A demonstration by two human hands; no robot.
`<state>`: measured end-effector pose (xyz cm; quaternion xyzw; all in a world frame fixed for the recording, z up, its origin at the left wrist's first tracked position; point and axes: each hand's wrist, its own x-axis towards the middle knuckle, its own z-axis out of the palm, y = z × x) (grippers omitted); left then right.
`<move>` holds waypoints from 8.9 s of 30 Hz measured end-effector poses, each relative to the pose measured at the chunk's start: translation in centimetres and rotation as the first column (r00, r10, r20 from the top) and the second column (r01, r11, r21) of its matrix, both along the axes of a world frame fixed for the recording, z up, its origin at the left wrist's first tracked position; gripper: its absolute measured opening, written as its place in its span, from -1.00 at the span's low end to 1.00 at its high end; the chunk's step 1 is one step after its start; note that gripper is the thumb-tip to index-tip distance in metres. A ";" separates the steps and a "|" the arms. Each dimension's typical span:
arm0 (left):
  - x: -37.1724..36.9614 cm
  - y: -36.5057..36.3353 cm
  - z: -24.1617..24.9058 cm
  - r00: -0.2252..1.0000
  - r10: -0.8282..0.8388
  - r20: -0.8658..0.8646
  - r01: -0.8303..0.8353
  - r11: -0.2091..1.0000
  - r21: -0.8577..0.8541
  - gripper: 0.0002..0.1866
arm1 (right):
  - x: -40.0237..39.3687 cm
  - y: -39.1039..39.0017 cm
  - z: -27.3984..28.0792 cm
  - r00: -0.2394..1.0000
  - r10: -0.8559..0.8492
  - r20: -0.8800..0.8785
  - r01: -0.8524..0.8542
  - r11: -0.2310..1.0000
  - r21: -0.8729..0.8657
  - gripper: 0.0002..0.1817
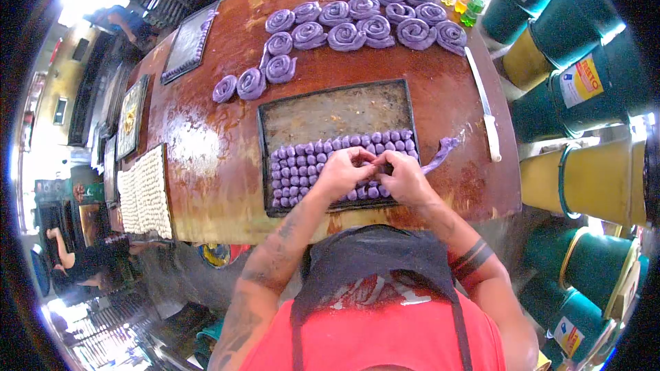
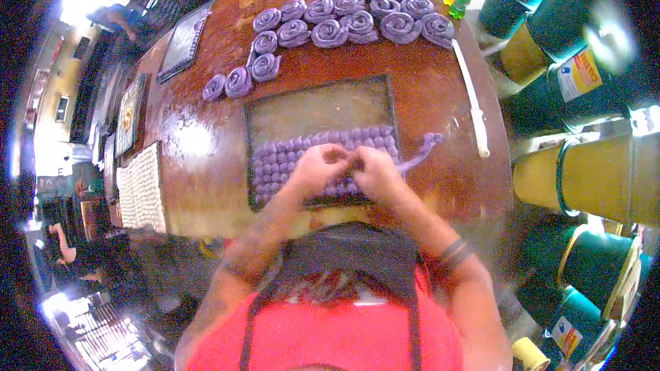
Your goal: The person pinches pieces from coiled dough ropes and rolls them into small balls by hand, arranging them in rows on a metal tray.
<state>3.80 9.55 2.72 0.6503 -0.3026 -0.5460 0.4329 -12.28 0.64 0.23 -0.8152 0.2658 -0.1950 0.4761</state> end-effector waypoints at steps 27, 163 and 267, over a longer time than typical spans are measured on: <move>-4.1 -7.7 1.3 0.781 -0.087 0.618 0.493 0.693 -0.526 -0.79 | -3.0 -1.6 -0.4 0.912 -0.393 0.116 0.331 0.873 0.358 -0.82; 17.6 29.0 -10.4 0.454 0.646 0.613 -0.717 0.674 -0.180 -0.58 | -25.2 3.4 -3.6 0.313 0.588 -0.746 -0.222 0.809 0.545 -0.66; 12.6 6.8 -3.9 0.604 0.092 0.792 -0.194 0.980 0.034 -0.54 | -34.4 1.6 4.9 0.394 0.582 -0.712 -0.061 0.789 0.611 -0.23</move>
